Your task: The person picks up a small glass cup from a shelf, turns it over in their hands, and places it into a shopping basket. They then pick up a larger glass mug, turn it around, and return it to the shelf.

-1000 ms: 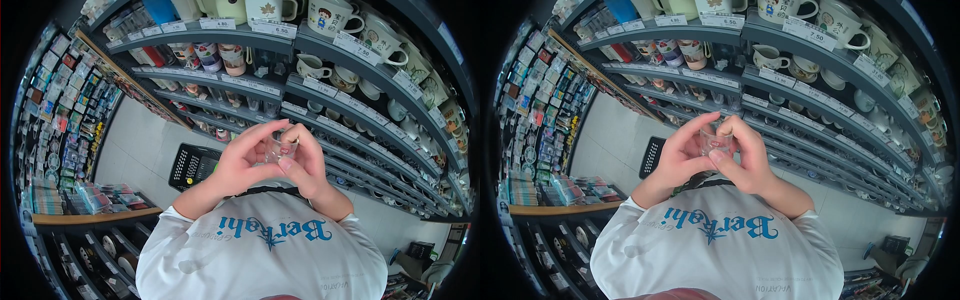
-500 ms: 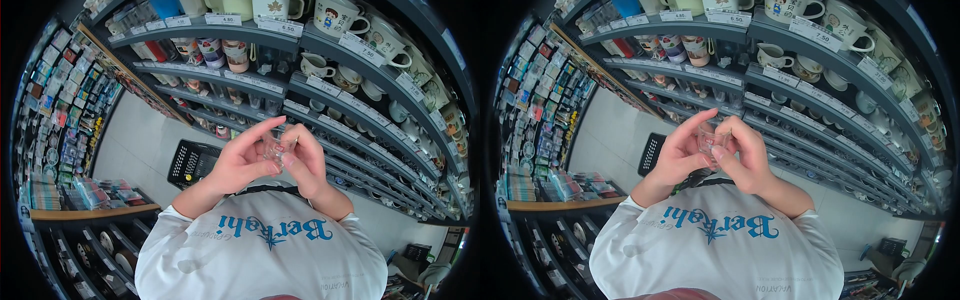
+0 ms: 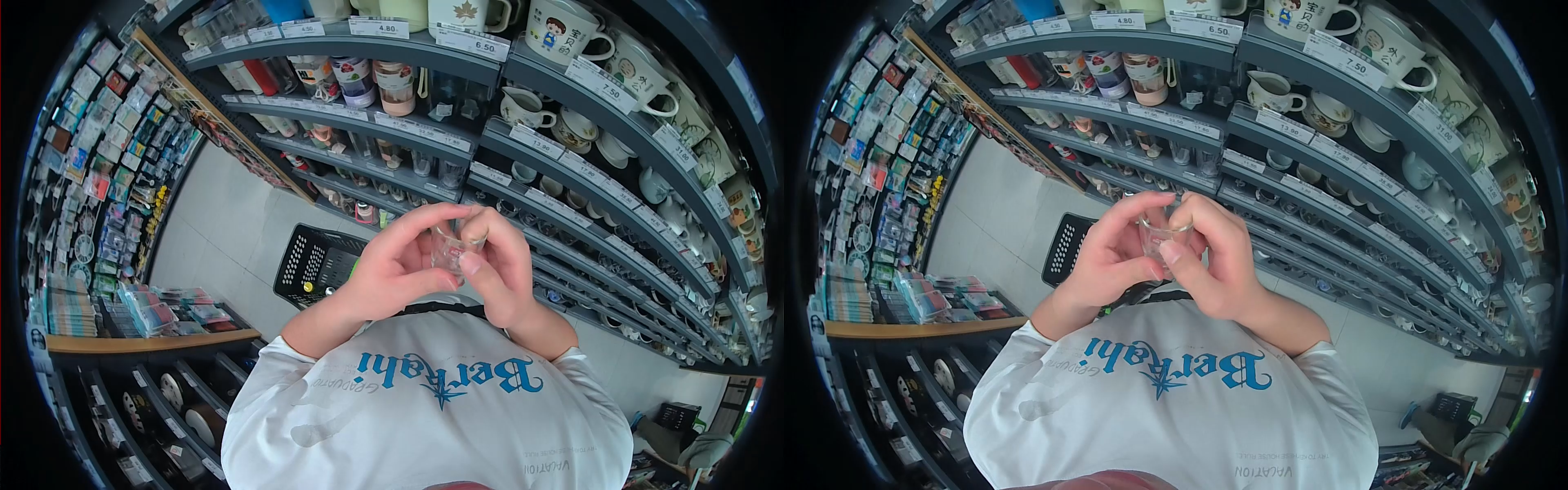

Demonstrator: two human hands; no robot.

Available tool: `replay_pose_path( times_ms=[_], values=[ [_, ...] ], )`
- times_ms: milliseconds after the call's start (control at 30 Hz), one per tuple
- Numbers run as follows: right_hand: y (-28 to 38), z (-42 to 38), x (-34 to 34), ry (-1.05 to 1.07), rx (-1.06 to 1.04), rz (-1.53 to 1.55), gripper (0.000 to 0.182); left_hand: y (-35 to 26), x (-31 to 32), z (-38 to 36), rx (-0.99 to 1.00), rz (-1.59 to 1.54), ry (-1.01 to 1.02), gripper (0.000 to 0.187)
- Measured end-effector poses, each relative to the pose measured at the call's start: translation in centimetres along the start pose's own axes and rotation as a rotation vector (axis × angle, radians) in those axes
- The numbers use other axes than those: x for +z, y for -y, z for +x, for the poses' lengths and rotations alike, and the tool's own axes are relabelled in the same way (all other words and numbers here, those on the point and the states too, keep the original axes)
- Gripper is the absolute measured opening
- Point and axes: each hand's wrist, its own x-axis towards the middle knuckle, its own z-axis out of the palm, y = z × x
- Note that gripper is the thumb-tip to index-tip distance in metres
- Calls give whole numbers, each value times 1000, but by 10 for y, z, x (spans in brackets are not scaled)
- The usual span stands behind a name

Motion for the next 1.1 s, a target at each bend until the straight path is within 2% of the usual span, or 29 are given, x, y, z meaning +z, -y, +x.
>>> replay_pose_path(
  times_ms=[900, 1100],
  values=[
    [6, 10, 35, 68, 31, 34, 15, -2, -26, -26, 110, -45, 14, 61],
    [-1, 18, 53, 122, -8, 14, 15, -8, -36, -42, 127, -26, -72, 62]
  ],
)
